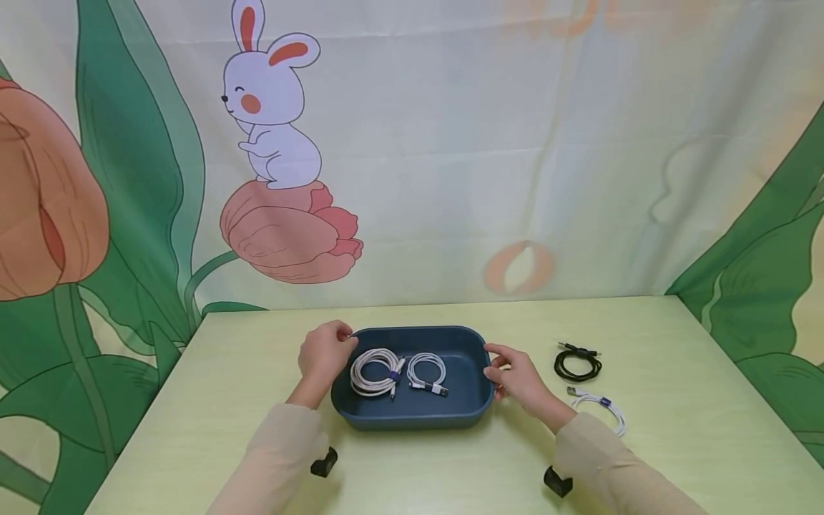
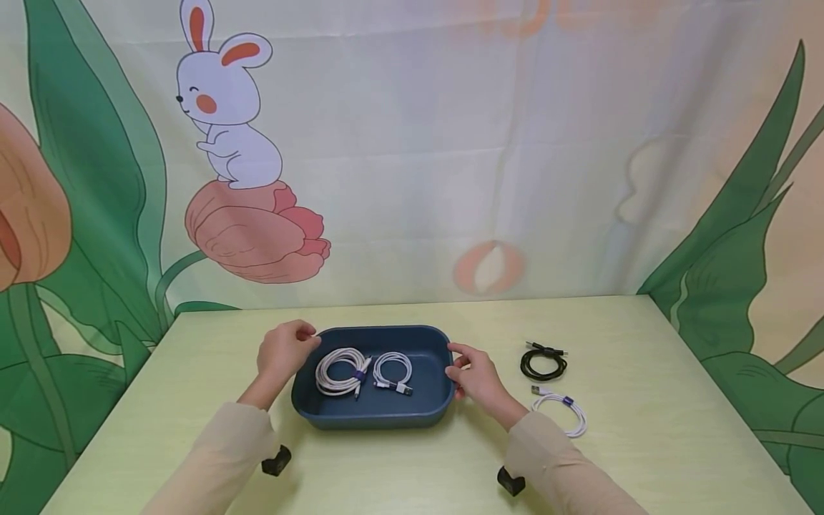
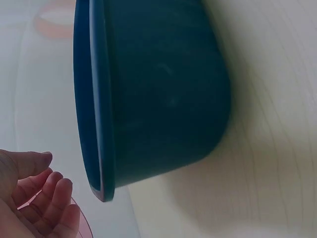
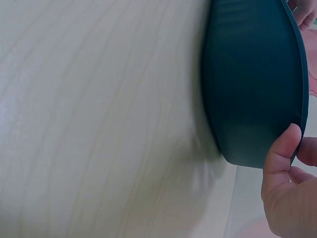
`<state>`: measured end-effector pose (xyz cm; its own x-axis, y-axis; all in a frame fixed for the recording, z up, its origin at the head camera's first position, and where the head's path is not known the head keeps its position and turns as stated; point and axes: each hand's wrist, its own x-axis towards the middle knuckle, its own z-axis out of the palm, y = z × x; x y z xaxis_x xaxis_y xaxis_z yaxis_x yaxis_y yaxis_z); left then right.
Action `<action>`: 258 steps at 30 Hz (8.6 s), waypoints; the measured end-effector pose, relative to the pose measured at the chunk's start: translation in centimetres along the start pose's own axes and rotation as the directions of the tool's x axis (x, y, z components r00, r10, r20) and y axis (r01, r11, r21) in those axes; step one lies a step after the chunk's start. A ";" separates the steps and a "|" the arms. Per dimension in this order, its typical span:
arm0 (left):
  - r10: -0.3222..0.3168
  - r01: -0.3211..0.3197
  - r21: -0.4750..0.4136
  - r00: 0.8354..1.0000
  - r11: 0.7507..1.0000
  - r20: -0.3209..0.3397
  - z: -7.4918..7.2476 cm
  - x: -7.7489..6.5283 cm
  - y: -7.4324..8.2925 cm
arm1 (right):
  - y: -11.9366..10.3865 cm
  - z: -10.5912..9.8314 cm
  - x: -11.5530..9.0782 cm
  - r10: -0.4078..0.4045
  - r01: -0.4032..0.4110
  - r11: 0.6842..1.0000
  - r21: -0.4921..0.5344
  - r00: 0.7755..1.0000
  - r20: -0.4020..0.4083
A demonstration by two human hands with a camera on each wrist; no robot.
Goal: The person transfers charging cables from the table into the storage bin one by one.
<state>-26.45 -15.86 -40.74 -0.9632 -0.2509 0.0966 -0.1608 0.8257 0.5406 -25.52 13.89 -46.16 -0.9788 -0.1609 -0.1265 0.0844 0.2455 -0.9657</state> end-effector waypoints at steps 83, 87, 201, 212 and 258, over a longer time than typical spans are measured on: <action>-0.119 0.288 -0.498 0.932 0.818 0.343 0.7 -0.5 -4.9 | -0.3 0.0 -0.2 0.010 -0.010 1.000 -0.008 1.000 -0.008; -0.132 0.296 -0.487 0.930 0.822 0.343 0.8 -0.5 -4.8 | -0.2 -0.1 -0.2 0.014 -0.014 1.000 -0.011 1.000 -0.009; -0.120 0.291 -0.518 0.933 0.804 0.339 1.1 -0.3 -4.9 | 1.4 -14.8 -3.9 0.099 -0.080 0.982 -0.173 0.990 0.104; -0.129 0.295 -0.501 0.932 0.814 0.339 0.8 -0.6 -4.7 | 2.6 -15.5 -3.9 0.129 -0.113 0.971 -0.210 0.990 0.064; -0.137 0.300 -0.486 0.930 0.821 0.342 1.0 -0.6 -4.8 | 6.5 -17.4 -4.8 0.276 -0.277 0.930 -0.242 0.960 -0.038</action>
<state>-25.35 -19.20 -44.21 -0.9471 -0.1729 -0.2702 -0.3160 0.3577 0.8787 -23.51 32.89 -47.94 -0.9239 -0.0506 -0.3793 0.3041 0.5045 -0.8080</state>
